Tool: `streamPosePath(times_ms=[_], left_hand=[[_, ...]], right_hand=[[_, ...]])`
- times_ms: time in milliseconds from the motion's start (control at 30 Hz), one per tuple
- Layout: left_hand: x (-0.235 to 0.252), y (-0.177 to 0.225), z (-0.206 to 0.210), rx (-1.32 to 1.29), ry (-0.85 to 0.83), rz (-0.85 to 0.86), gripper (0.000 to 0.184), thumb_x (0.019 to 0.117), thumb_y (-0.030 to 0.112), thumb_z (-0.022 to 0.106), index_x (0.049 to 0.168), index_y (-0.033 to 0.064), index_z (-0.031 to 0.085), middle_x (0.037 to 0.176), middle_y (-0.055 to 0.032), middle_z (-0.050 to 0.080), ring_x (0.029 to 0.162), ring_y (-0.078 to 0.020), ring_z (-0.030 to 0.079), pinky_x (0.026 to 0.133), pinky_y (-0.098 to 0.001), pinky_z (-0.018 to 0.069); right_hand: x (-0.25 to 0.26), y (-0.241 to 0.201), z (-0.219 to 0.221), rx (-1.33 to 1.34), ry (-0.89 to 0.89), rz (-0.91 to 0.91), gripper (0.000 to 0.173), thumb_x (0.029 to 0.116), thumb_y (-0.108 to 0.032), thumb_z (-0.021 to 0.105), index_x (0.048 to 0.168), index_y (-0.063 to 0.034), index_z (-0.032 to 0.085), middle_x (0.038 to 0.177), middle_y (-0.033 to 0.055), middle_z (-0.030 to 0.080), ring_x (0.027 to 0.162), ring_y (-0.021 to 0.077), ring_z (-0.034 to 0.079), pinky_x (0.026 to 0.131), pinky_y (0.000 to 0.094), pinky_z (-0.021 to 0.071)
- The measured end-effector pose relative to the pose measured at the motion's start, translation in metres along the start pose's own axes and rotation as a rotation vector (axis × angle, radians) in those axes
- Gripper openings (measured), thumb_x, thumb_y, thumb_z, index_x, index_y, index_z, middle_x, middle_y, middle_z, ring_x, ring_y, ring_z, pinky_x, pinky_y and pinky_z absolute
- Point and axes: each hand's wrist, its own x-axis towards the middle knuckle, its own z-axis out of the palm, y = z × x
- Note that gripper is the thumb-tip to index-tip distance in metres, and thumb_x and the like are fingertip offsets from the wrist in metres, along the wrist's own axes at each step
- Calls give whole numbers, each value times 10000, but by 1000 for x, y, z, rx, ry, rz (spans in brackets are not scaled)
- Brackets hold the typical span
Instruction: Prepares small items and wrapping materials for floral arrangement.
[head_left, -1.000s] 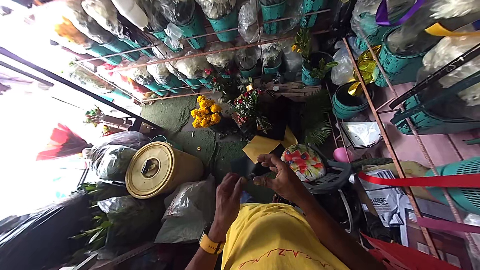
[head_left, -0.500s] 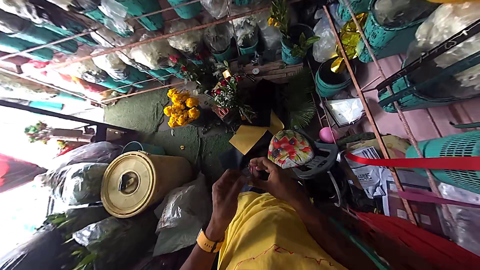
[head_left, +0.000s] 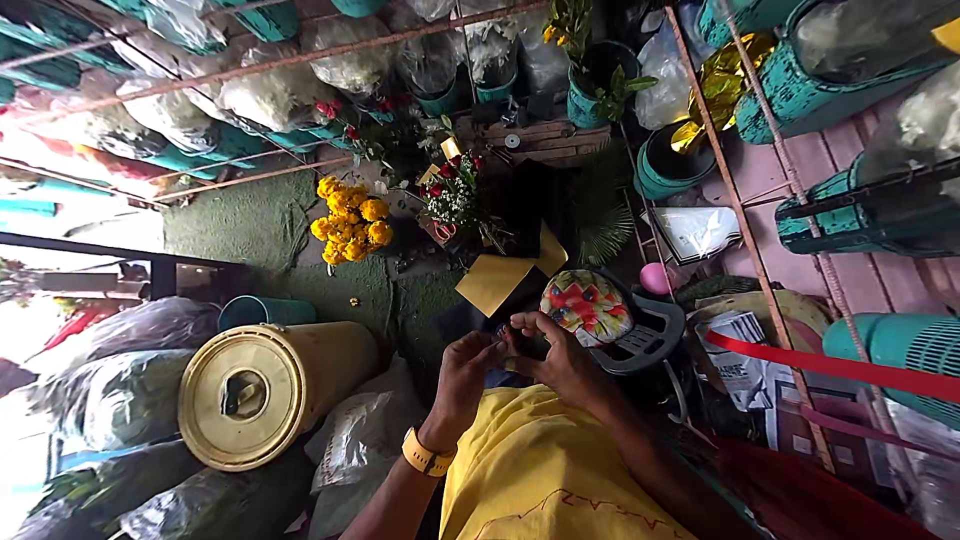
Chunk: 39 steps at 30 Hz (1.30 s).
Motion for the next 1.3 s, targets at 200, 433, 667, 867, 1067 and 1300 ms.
streamPosePath(times_ms=[200,433,667,867,1067,1300], left_hand=[[13,4,-25,310,-126,371,112,943,84,666,1023,11,695,1020,-103,686,971,-212,651,874,-387,561],[13,17,-52,615,-133,538,153,946,182,610,963,163,760,1161,-36,654,1170,-198,560,1024,-394,459],[21,34,-71,632,-344,137,340,987,292,681,1237,62,668,1074,-36,724,915,-119,699,823,-343,612],[22,37,-54,1261,-618,115,257,1028,262,578,1194,93,677,1022,-94,714,938,-244,708,861,-449,588],[24,17,-29,1732,-581,121,271,1052,171,408,1151,46,628,933,-150,698,914,-348,698,835,-505,554],[30,12,-43,1689,-428,247,286,1043,256,440,978,76,653,714,-95,658,721,-300,695,726,-473,563]], right_hand=[[32,-12,6,184,-65,127,667,807,-318,866,1355,-65,583,1293,61,666,1187,141,636,986,307,547],[50,-22,24,407,-98,219,609,844,-213,849,1346,-17,566,1258,121,675,1131,214,674,950,344,586],[61,-18,35,213,-164,124,596,835,-185,826,1360,-49,579,1300,75,662,1179,165,640,985,331,552],[44,1,42,427,-303,265,535,859,-15,773,1345,21,552,1237,130,670,1104,174,667,977,337,557],[27,17,50,558,-152,343,424,929,-46,713,1324,9,570,1193,134,671,1061,199,683,930,366,590],[46,14,48,465,-154,332,422,906,-56,743,1291,20,589,1198,137,670,1067,198,682,948,353,584]])
